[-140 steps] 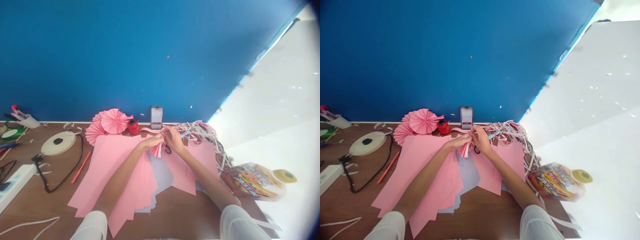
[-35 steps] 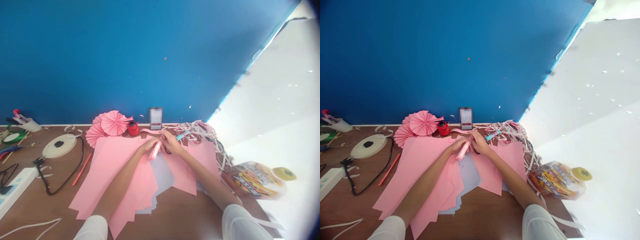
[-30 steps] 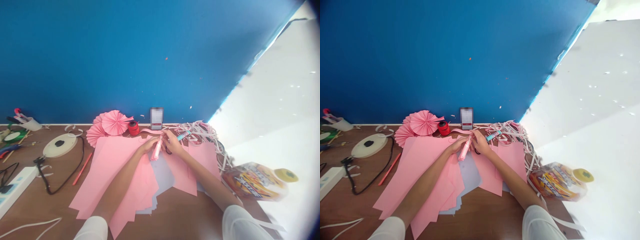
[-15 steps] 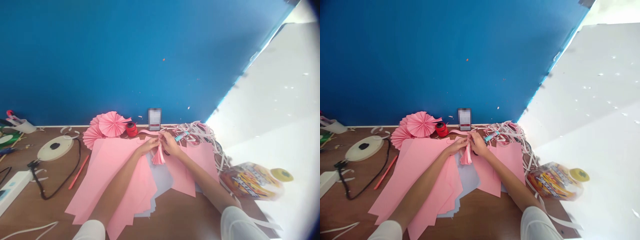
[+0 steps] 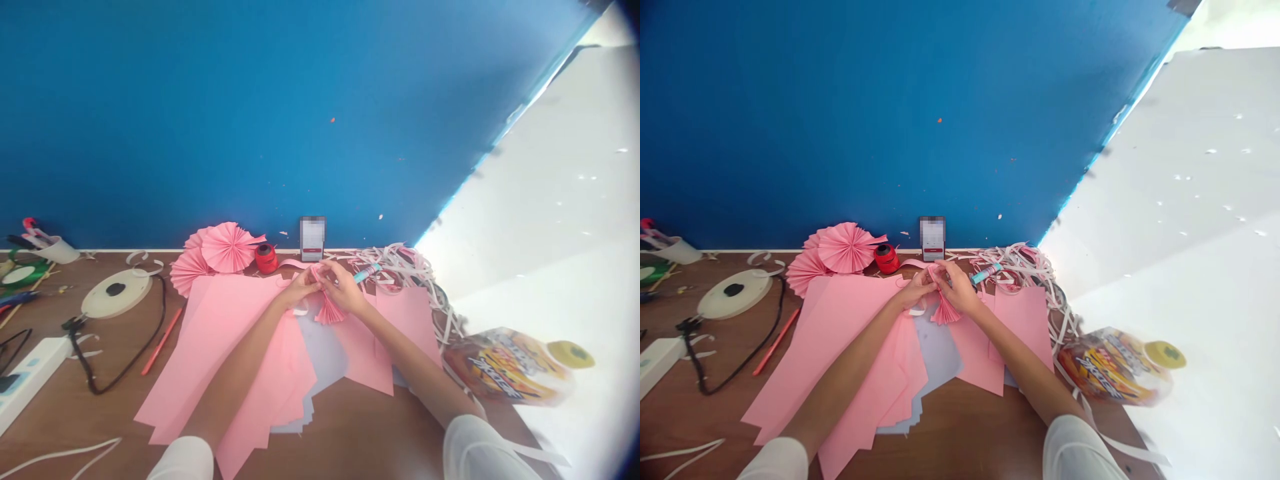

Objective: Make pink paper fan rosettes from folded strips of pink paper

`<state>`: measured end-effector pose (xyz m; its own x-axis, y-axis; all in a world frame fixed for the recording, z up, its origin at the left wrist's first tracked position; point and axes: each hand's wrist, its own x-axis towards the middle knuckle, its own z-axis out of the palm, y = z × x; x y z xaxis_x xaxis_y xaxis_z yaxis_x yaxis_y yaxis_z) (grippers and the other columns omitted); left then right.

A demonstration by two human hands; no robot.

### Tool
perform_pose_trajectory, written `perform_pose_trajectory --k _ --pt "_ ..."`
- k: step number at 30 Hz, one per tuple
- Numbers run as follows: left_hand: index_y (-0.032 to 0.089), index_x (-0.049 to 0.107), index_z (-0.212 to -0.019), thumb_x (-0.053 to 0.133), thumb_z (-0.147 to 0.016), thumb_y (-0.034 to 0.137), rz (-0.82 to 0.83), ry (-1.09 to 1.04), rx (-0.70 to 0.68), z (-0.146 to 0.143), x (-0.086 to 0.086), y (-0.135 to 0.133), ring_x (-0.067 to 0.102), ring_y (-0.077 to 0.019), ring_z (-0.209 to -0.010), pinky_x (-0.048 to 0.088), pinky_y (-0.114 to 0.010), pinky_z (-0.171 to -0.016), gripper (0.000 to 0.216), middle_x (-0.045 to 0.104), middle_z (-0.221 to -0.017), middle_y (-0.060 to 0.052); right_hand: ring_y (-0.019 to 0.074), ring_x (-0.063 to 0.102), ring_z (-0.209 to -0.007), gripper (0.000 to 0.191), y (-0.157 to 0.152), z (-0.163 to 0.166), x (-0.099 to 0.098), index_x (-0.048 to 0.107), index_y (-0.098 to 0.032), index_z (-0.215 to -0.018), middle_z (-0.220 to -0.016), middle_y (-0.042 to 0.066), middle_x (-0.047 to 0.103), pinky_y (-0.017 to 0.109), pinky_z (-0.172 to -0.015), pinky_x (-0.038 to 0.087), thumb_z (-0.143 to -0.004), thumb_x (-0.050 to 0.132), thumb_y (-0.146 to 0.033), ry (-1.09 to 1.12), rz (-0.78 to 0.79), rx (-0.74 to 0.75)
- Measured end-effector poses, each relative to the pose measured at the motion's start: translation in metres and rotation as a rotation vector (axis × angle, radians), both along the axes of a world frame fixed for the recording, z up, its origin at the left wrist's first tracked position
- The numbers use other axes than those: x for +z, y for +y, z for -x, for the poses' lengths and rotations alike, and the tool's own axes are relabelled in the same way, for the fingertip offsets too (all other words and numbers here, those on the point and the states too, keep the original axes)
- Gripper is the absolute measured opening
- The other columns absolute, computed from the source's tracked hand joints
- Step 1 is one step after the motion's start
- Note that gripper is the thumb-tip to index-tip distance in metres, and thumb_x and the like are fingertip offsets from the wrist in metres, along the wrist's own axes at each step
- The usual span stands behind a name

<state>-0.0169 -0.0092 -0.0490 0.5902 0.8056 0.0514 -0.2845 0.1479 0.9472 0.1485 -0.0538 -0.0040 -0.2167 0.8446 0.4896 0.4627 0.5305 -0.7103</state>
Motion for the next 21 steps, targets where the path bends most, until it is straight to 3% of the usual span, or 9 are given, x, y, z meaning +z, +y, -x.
perform_pose_trajectory --k 11,21 --pt "0.017 0.047 -0.123 0.08 -0.066 0.03 -0.017 0.002 0.018 -0.001 -0.005 0.0 0.064 -0.0166 -0.09 0.047 -0.028 -0.082 0.067 0.066 -0.103 -0.009 0.0207 0.058 -0.1 0.037 -0.001 0.006 -0.007 0.046 -0.022 -0.13 -0.107 0.009 0.063 0.037 -0.085 0.049 -0.093 0.047 -0.026 -0.037 -0.023 -0.024" --pt "0.015 0.048 -0.108 0.078 -0.067 0.029 -0.02 0.022 0.001 -0.005 -0.014 0.003 0.066 -0.0175 -0.085 0.048 -0.034 -0.083 0.053 0.067 -0.094 -0.006 0.0249 0.053 -0.104 0.037 0.0 0.004 -0.014 0.043 -0.018 -0.132 -0.114 0.013 0.061 0.043 -0.089 0.046 -0.096 0.038 -0.021 -0.21 -0.078 -0.012"
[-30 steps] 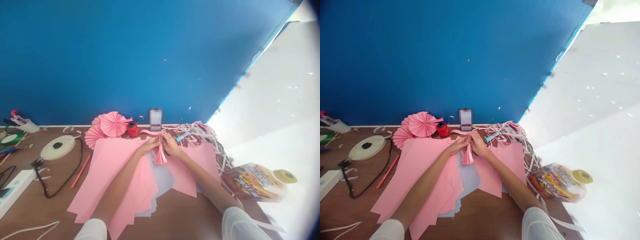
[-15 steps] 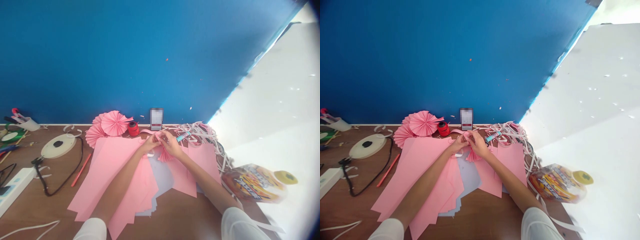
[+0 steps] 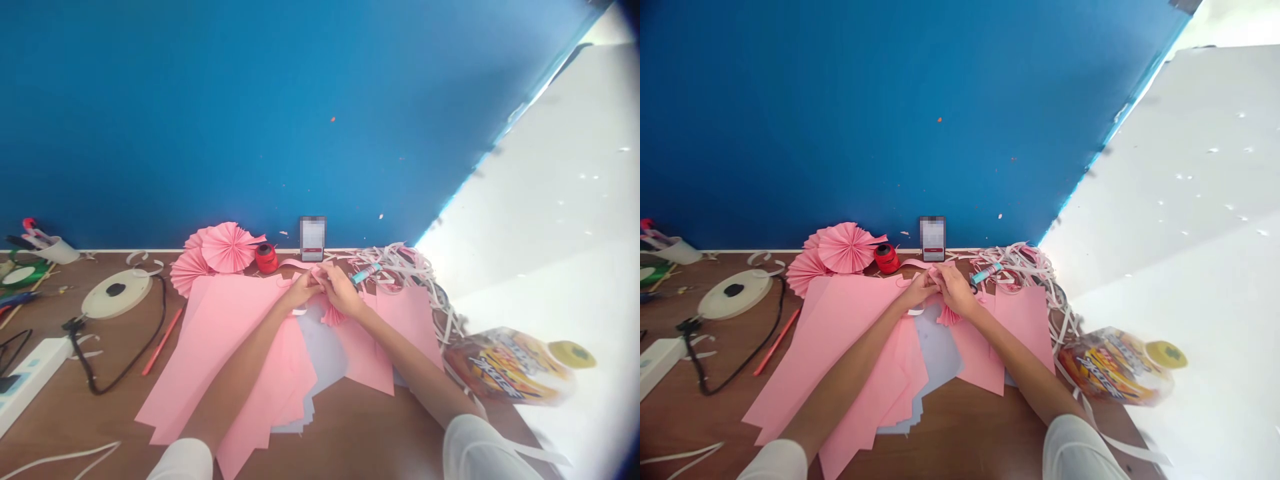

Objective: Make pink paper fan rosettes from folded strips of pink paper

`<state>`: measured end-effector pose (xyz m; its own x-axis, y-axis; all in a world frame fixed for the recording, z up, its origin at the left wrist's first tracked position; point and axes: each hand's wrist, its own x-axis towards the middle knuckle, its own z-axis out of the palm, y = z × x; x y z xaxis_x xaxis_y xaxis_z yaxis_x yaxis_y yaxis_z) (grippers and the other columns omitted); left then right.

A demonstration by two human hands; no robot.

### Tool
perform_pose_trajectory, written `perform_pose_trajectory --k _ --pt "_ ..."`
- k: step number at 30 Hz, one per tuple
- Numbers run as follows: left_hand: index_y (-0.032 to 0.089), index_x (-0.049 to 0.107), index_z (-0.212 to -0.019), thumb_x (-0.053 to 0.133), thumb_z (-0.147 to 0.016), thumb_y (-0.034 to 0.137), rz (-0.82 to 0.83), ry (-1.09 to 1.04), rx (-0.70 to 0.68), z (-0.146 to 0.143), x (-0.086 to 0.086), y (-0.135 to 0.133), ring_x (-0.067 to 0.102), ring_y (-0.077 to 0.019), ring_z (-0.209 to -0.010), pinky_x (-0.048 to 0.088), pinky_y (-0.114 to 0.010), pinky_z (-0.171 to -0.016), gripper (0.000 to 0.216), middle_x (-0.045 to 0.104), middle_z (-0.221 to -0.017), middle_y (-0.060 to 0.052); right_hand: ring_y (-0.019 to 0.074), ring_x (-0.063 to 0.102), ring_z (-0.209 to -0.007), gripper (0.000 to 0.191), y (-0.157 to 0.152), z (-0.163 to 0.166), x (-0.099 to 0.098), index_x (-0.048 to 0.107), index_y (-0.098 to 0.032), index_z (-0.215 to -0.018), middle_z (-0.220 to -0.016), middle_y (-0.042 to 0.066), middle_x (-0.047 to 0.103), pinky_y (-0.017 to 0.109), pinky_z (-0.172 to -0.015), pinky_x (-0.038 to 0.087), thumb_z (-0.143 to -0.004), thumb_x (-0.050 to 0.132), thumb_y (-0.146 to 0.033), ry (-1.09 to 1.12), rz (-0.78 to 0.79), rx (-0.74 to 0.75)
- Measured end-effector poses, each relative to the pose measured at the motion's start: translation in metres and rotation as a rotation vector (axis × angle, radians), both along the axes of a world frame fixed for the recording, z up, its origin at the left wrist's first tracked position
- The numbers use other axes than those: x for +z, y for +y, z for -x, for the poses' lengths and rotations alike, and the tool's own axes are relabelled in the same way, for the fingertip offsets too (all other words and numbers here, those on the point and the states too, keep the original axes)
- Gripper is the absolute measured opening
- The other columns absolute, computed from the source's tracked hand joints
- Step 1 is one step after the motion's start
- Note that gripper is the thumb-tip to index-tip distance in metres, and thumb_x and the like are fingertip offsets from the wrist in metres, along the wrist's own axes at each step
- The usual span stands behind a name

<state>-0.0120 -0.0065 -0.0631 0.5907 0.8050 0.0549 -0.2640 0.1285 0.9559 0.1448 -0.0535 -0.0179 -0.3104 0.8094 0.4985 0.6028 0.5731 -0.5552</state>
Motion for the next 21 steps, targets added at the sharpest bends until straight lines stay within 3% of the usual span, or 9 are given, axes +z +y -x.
perform_pose_trajectory --k 7,21 --pt "0.016 0.047 -0.107 0.078 -0.067 0.027 -0.017 -0.027 -0.028 -0.0009 -0.0004 -0.0003 0.065 -0.0163 -0.083 0.048 -0.031 -0.08 0.052 0.065 -0.088 -0.003 0.0246 0.05 -0.1 0.036 0.0008 -0.0005 0.0007 0.043 -0.016 -0.131 -0.109 0.013 0.057 0.043 -0.089 0.045 -0.095 0.034 -0.018 0.005 -0.021 0.034" --pt "0.016 0.048 -0.11 0.077 -0.07 0.027 -0.03 -0.039 -0.039 -0.0003 -0.001 0.0006 0.064 -0.0169 -0.089 0.048 -0.031 -0.082 0.051 0.065 -0.099 -0.007 0.0241 0.05 -0.103 0.034 0.0015 -0.001 0.0056 0.044 -0.02 -0.129 -0.112 0.012 0.057 0.042 -0.091 0.044 -0.096 0.037 -0.022 0.025 0.005 0.039"
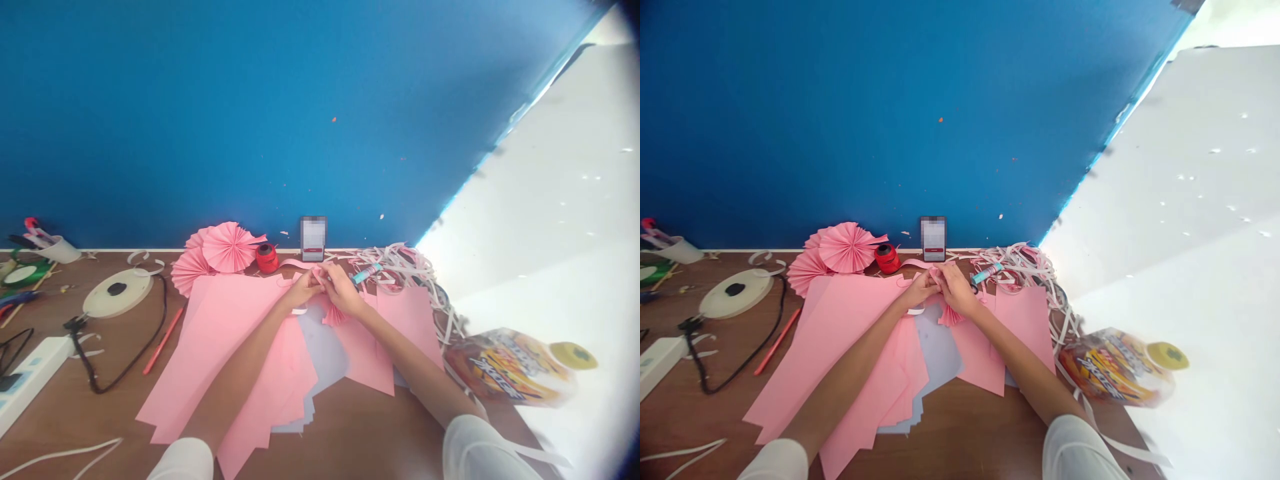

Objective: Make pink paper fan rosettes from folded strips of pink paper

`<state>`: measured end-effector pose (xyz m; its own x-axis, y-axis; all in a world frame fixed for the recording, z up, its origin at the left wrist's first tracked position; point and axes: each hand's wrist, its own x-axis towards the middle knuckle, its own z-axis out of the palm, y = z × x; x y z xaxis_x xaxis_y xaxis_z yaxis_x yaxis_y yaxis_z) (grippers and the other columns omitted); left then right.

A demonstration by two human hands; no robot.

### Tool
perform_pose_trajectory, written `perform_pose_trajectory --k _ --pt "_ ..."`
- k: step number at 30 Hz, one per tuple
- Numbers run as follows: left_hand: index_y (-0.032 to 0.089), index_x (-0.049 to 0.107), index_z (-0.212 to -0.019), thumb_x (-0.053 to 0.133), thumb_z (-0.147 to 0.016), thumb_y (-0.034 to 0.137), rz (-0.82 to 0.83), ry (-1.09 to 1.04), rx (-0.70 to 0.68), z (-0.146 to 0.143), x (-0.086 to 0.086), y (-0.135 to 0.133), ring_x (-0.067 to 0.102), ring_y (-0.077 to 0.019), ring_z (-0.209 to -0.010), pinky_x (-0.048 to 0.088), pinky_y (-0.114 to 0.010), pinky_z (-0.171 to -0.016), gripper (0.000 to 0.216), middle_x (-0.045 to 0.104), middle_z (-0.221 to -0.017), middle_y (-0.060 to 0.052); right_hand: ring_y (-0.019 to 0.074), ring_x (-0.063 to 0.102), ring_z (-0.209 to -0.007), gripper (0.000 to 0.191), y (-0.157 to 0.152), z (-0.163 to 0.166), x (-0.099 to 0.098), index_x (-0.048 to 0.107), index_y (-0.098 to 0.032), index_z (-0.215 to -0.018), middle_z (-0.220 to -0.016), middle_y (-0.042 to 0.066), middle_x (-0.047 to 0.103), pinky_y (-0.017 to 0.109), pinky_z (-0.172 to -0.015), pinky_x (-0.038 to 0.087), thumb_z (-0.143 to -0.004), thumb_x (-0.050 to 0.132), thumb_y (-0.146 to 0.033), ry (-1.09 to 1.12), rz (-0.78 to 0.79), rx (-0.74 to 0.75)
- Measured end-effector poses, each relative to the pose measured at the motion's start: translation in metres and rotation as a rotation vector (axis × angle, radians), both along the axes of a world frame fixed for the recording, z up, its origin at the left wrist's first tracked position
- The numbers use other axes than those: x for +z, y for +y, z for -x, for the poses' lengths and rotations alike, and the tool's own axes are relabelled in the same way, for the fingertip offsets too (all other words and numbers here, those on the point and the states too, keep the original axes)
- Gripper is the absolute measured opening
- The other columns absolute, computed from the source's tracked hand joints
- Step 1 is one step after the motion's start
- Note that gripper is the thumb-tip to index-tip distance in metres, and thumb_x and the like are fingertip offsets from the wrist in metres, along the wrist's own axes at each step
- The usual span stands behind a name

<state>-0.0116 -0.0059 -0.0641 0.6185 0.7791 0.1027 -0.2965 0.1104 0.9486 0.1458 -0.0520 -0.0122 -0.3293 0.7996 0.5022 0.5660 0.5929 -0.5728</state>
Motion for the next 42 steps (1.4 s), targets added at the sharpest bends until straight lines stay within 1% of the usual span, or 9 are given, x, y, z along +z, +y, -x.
perform_pose_trajectory --k 6,12,14,17,22,27,33,37,42 --pt "0.016 0.049 -0.109 0.078 -0.069 0.026 0.017 -0.003 -0.021 -0.001 0.001 0.0 0.065 -0.0178 -0.09 0.048 -0.031 -0.081 0.05 0.065 -0.1 -0.007 0.0249 0.049 -0.1 0.035 0.0 -0.001 -0.001 0.045 -0.018 -0.129 -0.104 0.012 0.058 0.042 -0.088 0.044 -0.095 0.037 -0.02 -0.032 0.013 0.002" --pt "0.015 0.052 -0.111 0.08 -0.065 0.028 0.052 0.026 -0.021 0.001 0.012 -0.004 0.065 -0.0207 -0.094 0.049 -0.034 -0.083 0.056 0.066 -0.102 -0.01 0.0212 0.053 -0.097 0.043 0.003 -0.003 -0.004 0.041 -0.02 -0.133 -0.103 0.009 0.056 0.04 -0.089 0.045 -0.09 0.041 -0.014 0.066 0.032 -0.037" --pt "0.014 0.052 -0.113 0.081 -0.065 0.028 0.069 0.047 -0.06 0.002 0.015 -0.006 0.065 -0.021 -0.093 0.049 -0.033 -0.081 0.058 0.066 -0.1 -0.011 0.0204 0.055 -0.095 0.048 0.003 -0.004 -0.004 0.04 -0.02 -0.134 -0.1 0.008 0.058 0.039 -0.088 0.046 -0.088 0.041 -0.012 0.061 0.059 -0.054" --pt "0.013 0.051 -0.118 0.081 -0.065 0.029 0.095 0.06 -0.11 0.003 0.018 -0.007 0.066 -0.02 -0.088 0.049 -0.028 -0.073 0.063 0.067 -0.097 -0.011 0.02 0.057 -0.093 0.052 0.004 -0.005 -0.003 0.038 -0.02 -0.137 -0.098 0.007 0.059 0.038 -0.087 0.046 -0.086 0.04 -0.009 0.034 0.086 -0.075" --pt "0.013 0.049 -0.124 0.08 -0.066 0.033 0.097 0.061 -0.145 0.003 0.016 -0.007 0.066 -0.0173 -0.077 0.047 -0.025 -0.063 0.069 0.067 -0.094 -0.011 0.0212 0.058 -0.095 0.052 0.005 -0.005 -0.006 0.037 -0.019 -0.139 -0.102 0.01 0.061 0.039 -0.087 0.047 -0.087 0.04 -0.012 -0.022 0.057 -0.097" --pt "0.014 0.047 -0.13 0.079 -0.067 0.034 0.073 0.089 -0.17 0.003 0.009 -0.004 0.064 -0.0146 -0.07 0.047 -0.026 -0.064 0.074 0.067 -0.093 -0.01 0.0244 0.058 -0.099 0.048 0.005 -0.006 -0.011 0.039 -0.017 -0.138 -0.104 0.012 0.062 0.042 -0.088 0.047 -0.09 0.04 -0.016 -0.108 -0.001 -0.098" --pt "0.015 0.045 -0.132 0.079 -0.068 0.034 0.078 0.073 -0.187 0.004 0.007 -0.003 0.063 -0.0131 -0.069 0.047 -0.025 -0.065 0.075 0.067 -0.093 -0.01 0.0253 0.056 -0.107 0.047 0.005 -0.007 -0.01 0.034 -0.016 -0.139 -0.111 0.015 0.058 0.043 -0.091 0.047 -0.092 0.037 -0.018 -0.096 -0.011 -0.064" --pt "0.015 0.046 -0.129 0.079 -0.068 0.033 0.063 0.05 -0.166 0.004 0.007 -0.003 0.064 -0.0146 -0.075 0.047 -0.024 -0.065 0.072 0.066 -0.096 -0.01 0.0243 0.056 -0.103 0.05 0.007 -0.008 -0.011 0.033 -0.016 -0.138 -0.103 0.012 0.058 0.042 -0.089 0.048 -0.089 0.038 -0.014 -0.068 -0.03 -0.047" --pt "0.016 0.05 -0.122 0.08 -0.067 0.032 0.091 0.001 -0.124 0.005 0.008 -0.003 0.065 -0.0167 -0.084 0.049 -0.026 -0.072 0.064 0.065 -0.098 -0.009 0.0225 0.057 -0.097 0.052 0.005 -0.008 -0.009 0.033 -0.017 -0.138 -0.099 0.009 0.057 0.041 -0.088 0.047 -0.087 0.04 -0.012 -0.035 0.014 -0.036"
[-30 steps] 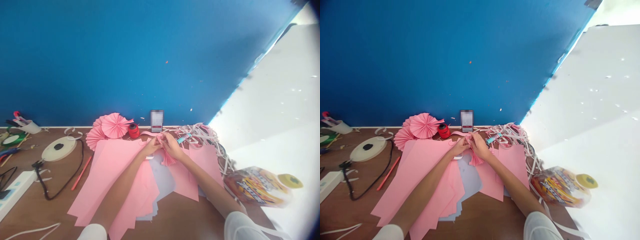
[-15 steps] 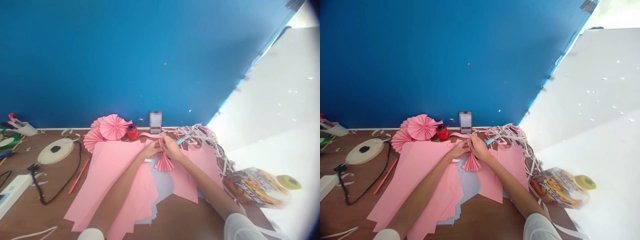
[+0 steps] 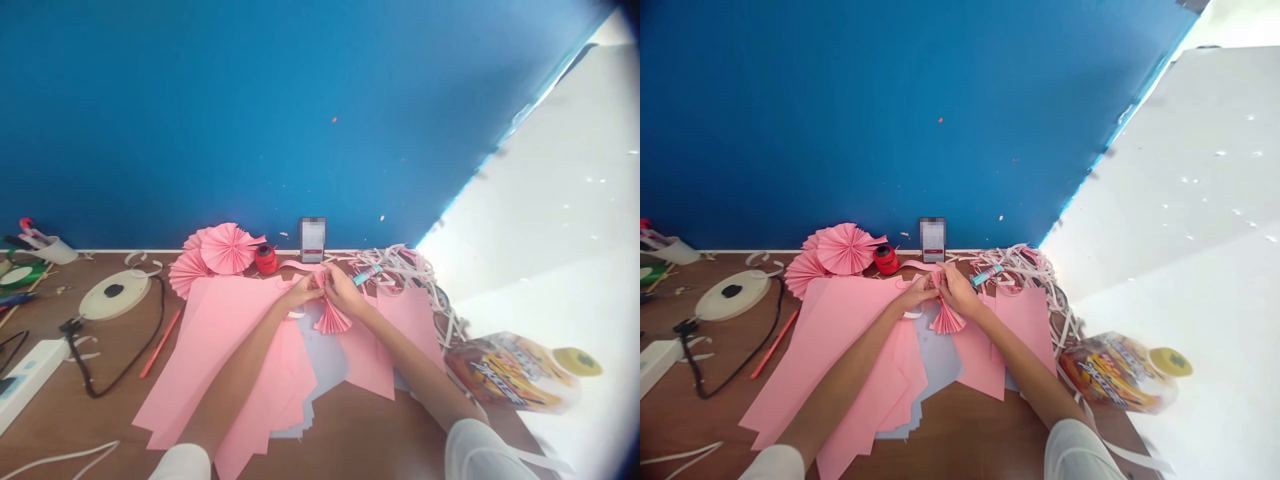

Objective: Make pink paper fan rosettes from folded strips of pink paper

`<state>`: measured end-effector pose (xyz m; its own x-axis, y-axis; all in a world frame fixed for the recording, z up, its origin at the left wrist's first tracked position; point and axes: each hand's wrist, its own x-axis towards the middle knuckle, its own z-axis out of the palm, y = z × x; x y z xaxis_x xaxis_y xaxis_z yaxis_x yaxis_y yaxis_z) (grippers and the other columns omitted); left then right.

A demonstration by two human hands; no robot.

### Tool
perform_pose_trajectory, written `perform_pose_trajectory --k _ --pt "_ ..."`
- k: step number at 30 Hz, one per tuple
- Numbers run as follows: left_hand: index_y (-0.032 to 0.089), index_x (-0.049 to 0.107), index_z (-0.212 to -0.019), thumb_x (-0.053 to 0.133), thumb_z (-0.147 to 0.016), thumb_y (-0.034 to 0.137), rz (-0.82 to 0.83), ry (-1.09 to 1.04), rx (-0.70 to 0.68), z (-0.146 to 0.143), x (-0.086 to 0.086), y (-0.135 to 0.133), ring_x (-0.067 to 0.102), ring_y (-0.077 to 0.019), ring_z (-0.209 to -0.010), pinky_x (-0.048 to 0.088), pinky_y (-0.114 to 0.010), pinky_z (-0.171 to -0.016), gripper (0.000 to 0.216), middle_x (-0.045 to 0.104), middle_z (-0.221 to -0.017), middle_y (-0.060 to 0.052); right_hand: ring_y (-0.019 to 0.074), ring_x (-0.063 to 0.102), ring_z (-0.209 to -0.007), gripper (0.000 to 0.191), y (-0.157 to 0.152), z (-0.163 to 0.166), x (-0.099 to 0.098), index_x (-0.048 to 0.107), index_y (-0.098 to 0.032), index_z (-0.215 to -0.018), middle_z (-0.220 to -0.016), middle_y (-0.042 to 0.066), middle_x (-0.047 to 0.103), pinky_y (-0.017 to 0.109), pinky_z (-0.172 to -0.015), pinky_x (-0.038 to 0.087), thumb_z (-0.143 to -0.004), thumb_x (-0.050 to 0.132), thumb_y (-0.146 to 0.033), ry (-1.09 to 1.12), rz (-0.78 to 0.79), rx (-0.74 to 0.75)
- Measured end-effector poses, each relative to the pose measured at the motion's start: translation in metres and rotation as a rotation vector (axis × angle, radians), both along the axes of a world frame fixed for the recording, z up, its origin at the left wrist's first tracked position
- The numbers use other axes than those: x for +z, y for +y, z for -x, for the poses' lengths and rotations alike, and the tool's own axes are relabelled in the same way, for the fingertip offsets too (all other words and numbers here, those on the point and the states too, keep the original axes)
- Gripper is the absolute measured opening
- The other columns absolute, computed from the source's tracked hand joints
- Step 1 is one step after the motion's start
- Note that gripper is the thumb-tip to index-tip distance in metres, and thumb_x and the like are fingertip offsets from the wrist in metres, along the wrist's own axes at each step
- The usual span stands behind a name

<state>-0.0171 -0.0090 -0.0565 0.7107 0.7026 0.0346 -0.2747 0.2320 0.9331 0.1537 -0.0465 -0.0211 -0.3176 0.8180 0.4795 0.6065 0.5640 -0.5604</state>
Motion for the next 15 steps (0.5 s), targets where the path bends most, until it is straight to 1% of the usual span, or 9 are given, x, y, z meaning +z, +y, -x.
perform_pose_trajectory --k 2,5,7,12,15 --pt "0.015 0.054 -0.116 0.078 -0.069 0.033 0.017 -0.007 0.023 0.0013 0.0016 -0.0009 0.065 -0.0166 -0.083 0.05 -0.027 -0.074 0.056 0.065 -0.096 -0.008 0.0222 0.057 -0.097 0.051 -0.0013 0.0003 0.0016 0.034 -0.018 -0.137 -0.1 0.009 0.058 0.04 -0.088 0.047 -0.087 0.04 -0.012 0.007 0.014 0.01" --pt "0.013 0.059 -0.105 0.071 -0.076 0.04 0.054 0.006 0.053 0.0024 0.0037 -0.002 0.064 -0.0145 -0.076 0.05 -0.028 -0.072 0.041 0.065 -0.09 -0.006 0.0216 0.058 -0.095 0.049 -0.0027 0.0009 0.0037 0.034 -0.018 -0.137 -0.099 0.009 0.059 0.039 -0.086 0.048 -0.089 0.041 -0.015 -0.002 0.04 0.027" --pt "0.013 0.061 -0.101 0.068 -0.078 0.043 0.062 0.018 0.083 0.0018 0.0037 -0.002 0.063 -0.0129 -0.071 0.05 -0.027 -0.07 0.039 0.065 -0.086 -0.005 0.0212 0.058 -0.092 0.048 -0.0031 0.0016 0.0045 0.035 -0.019 -0.138 -0.098 0.009 0.06 0.038 -0.084 0.048 -0.09 0.042 -0.017 -0.023 0.056 0.029" --pt "0.012 0.064 -0.1 0.065 -0.079 0.042 0.07 0.051 0.138 -0.0018 0.0008 0.0002 0.062 -0.0124 -0.066 0.05 -0.026 -0.066 0.037 0.066 -0.079 -0.004 0.0199 0.059 -0.087 0.05 -0.0042 0.0025 0.0054 0.035 -0.02 -0.139 -0.098 0.008 0.061 0.036 -0.081 0.048 -0.089 0.043 -0.018 -0.063 0.072 0.025" --pt "0.012 0.064 -0.102 0.063 -0.081 0.038 0.089 0.057 0.146 -0.0026 0.0018 0.0004 0.064 -0.014 -0.067 0.05 -0.026 -0.065 0.033 0.068 -0.08 -0.005 0.0194 0.059 -0.086 0.054 -0.0051 0.0015 0.0065 0.034 -0.02 -0.139 -0.097 0.007 0.061 0.035 -0.081 0.048 -0.086 0.044 -0.014 -0.077 0.09 0.047"
